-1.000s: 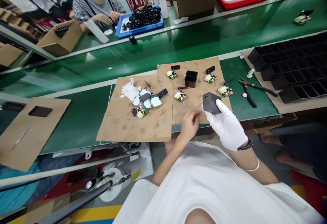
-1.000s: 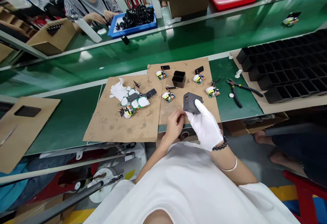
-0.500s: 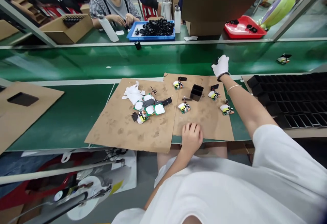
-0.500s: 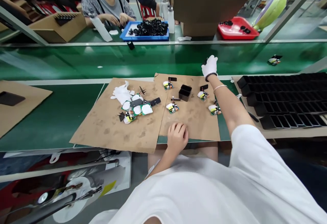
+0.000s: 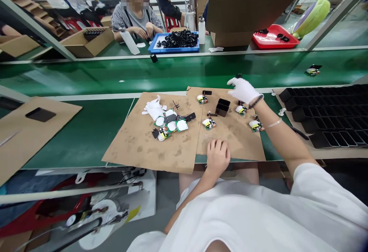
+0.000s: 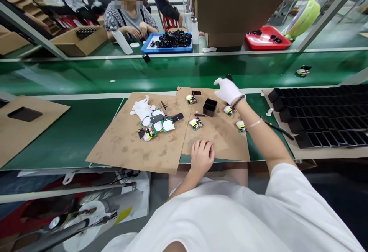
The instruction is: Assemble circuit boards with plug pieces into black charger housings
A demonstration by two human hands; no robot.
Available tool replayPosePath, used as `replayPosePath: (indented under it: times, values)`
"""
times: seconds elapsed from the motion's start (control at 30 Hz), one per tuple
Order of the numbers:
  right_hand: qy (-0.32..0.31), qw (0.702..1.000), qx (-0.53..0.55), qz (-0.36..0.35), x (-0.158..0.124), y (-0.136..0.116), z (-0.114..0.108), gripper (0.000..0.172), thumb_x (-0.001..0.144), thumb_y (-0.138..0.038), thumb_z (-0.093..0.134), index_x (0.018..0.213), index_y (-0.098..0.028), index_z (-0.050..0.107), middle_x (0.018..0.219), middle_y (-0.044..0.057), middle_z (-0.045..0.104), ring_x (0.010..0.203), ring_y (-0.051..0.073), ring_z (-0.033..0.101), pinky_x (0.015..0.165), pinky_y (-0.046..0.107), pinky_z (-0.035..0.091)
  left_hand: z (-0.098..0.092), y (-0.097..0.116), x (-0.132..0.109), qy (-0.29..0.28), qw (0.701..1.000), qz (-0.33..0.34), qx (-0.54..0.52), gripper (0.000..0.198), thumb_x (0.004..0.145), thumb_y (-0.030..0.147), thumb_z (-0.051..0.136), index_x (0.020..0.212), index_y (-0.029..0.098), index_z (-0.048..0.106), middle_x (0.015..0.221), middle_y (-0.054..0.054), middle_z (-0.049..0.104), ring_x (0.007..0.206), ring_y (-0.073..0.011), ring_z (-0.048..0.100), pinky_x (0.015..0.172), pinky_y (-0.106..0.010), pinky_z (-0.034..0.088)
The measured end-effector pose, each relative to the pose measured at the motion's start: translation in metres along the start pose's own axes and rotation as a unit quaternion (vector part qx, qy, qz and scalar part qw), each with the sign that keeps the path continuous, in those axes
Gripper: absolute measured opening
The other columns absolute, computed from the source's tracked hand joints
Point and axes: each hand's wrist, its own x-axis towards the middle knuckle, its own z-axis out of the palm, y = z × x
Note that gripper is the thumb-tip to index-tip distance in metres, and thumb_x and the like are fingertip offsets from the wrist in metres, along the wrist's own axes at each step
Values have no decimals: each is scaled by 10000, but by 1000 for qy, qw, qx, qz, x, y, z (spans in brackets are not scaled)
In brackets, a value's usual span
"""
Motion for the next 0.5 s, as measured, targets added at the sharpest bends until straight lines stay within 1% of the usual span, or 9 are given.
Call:
replayPosePath:
  times: [0.07,0.1,0.17,0.2,0.27,0.3,0.33,0.4,0.5]
  values:
    - [-79,996,-3,33,-28,-30,11,251,847,-326,655,988,-126,711,809,-10,694,715,114,629,705,202,512,-1,0,2,-21,1000,-13,-18,121,871,188,587,979,212,635,979,-47,672,950,-232,569,834,-383,442]
    - [-126,990,-15,56,-42,-46,20,240,832,-323,671,1001,-159,715,787,-5,707,735,137,647,708,218,509,-2,0,3,-31,999,-17,-29,127,876,194,583,989,213,639,995,-49,671,961,-234,571,847,-390,443]
    - [-194,975,-50,98,-62,-75,42,285,836,-370,673,1059,-194,697,898,55,736,863,212,685,785,301,517,-4,-1,5,-50,997,-19,-55,129,880,204,584,989,209,653,1013,-60,673,984,-238,575,879,-403,446]
    - [-204,970,-71,114,-68,-86,54,320,838,-397,672,1080,-188,686,980,101,730,940,261,683,827,362,518,-5,-2,6,-60,996,-21,-70,123,876,208,592,976,206,663,1012,-65,674,993,-241,578,895,-408,446]
    - [-199,968,-67,136,-71,-99,75,302,810,-338,715,1031,-135,684,1091,181,692,1026,328,661,873,458,508,-9,-4,7,-79,990,-27,-110,104,865,212,610,936,207,686,994,-67,681,1012,-248,584,920,-418,445]
    - [-193,969,-50,143,-69,-102,82,280,815,-314,719,1013,-120,680,1109,186,679,1040,323,654,888,479,508,-12,-6,7,-90,986,-31,-138,98,861,208,616,918,211,695,982,-63,686,1020,-249,590,933,-422,443]
    - [-187,971,-24,144,-66,-101,85,266,839,-315,708,1011,-115,674,1110,166,675,1036,296,652,896,476,515,-14,-7,7,-101,980,-34,-170,95,858,200,619,901,215,702,966,-55,692,1019,-247,597,943,-424,441]
    - [-170,975,43,138,-62,-95,81,285,905,-372,648,1047,-125,655,1086,100,674,994,223,653,884,428,541,-19,-13,8,-115,959,-44,-254,104,859,178,612,869,216,709,940,-43,702,992,-227,622,947,-408,451]
    - [-138,973,147,114,-74,-78,55,356,897,-467,630,1061,-150,633,1026,55,691,901,176,660,811,351,569,-24,-26,15,-107,913,-92,-382,118,865,161,586,875,192,700,952,-55,712,949,-192,657,910,-348,497]
